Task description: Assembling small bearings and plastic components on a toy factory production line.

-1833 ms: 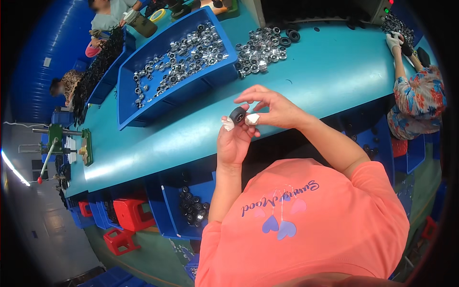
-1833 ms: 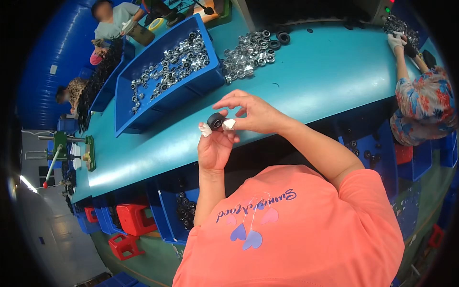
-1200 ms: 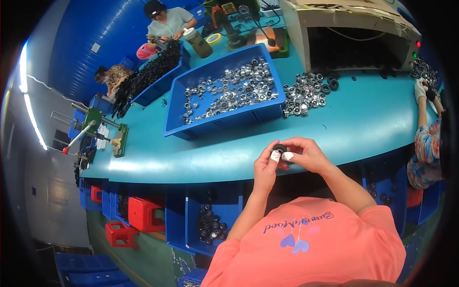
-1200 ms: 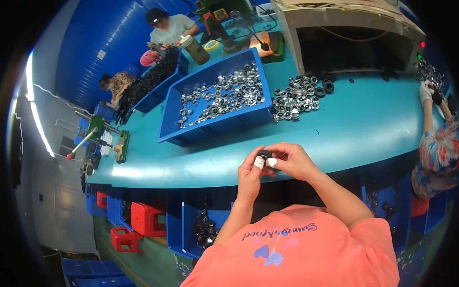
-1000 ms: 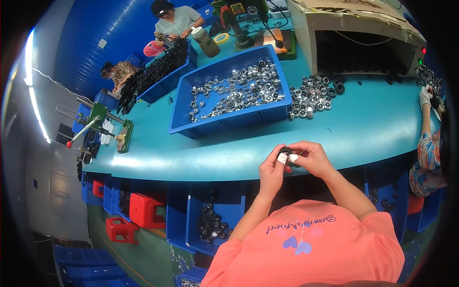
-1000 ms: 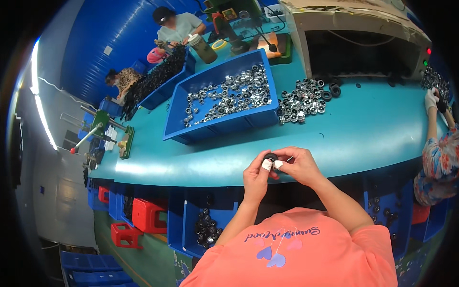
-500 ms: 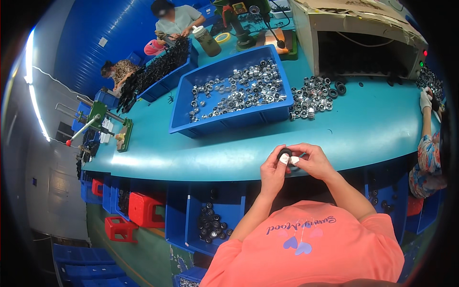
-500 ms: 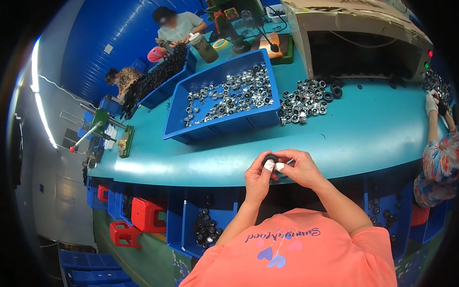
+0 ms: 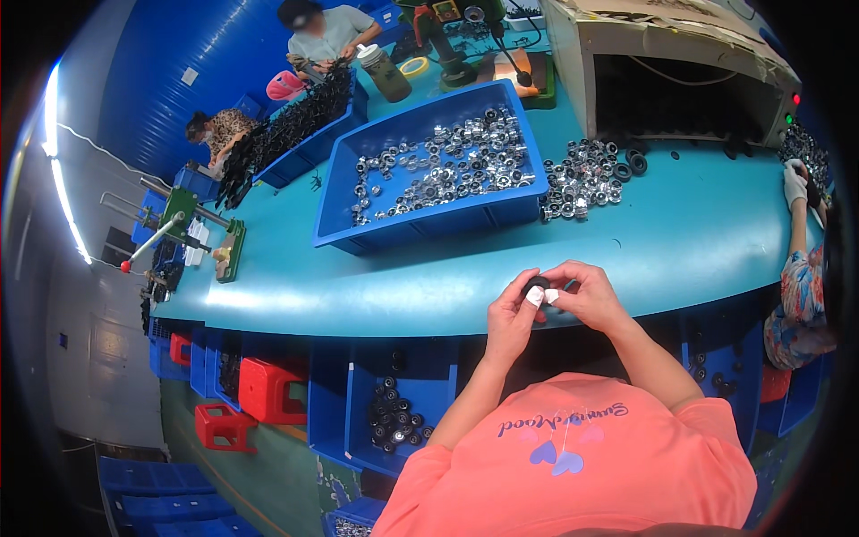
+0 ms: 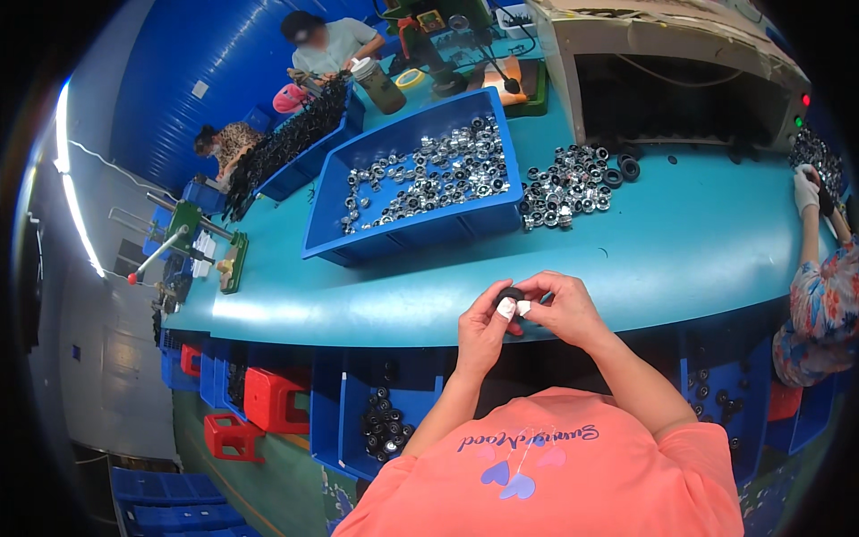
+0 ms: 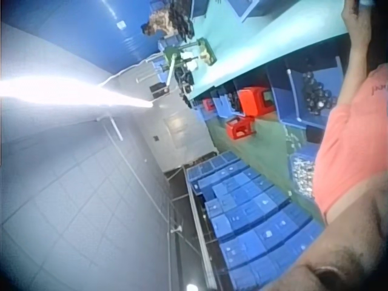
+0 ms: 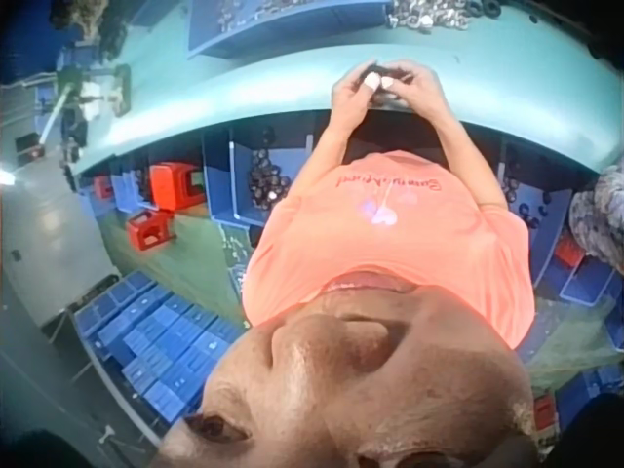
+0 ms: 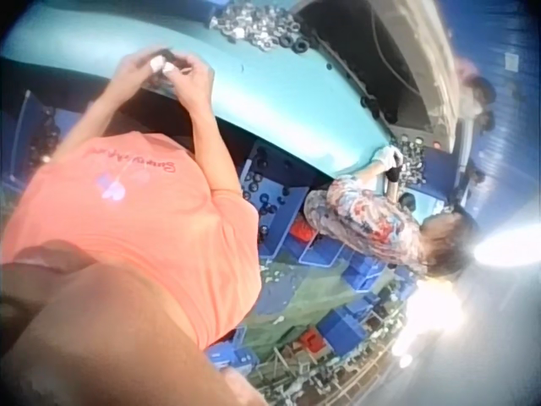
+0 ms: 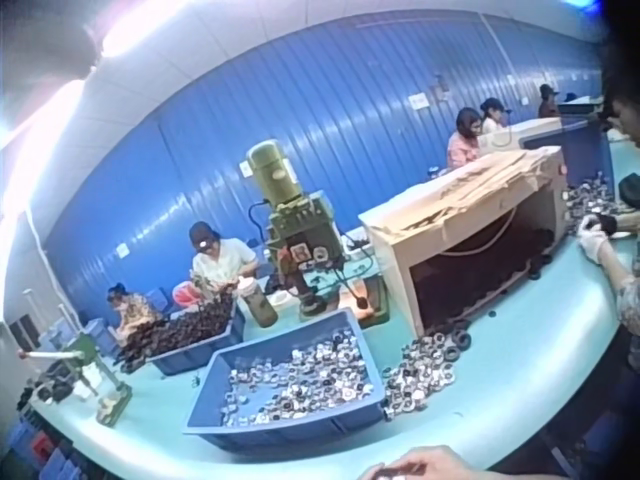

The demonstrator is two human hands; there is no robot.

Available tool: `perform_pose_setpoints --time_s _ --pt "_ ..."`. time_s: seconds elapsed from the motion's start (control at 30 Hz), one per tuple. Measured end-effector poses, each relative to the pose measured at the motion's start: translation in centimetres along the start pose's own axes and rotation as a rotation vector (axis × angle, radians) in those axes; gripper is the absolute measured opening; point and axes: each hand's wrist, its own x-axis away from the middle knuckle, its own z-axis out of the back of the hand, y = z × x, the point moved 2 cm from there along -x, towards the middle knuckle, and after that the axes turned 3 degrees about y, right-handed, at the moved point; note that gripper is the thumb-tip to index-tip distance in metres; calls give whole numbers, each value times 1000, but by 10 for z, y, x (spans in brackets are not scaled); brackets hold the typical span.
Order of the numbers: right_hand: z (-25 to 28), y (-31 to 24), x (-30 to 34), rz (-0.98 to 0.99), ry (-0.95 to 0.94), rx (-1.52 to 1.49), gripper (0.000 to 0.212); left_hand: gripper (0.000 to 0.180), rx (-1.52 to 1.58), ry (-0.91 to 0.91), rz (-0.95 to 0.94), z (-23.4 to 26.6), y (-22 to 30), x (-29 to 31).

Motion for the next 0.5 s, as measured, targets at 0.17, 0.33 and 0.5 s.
perform_pose_setpoints --time_s 0.17,0.33,0.5 --pt "-7 6 4 77 52 19 27 32 -142 64 -14 2 1 2" --pt "-9 1 2 -12 -41 -109 33 30 63 84 34 4 2 -4" --pt "-10 -11 2 -57 -93 -159 37 29 140 93 46 7 8 -7"
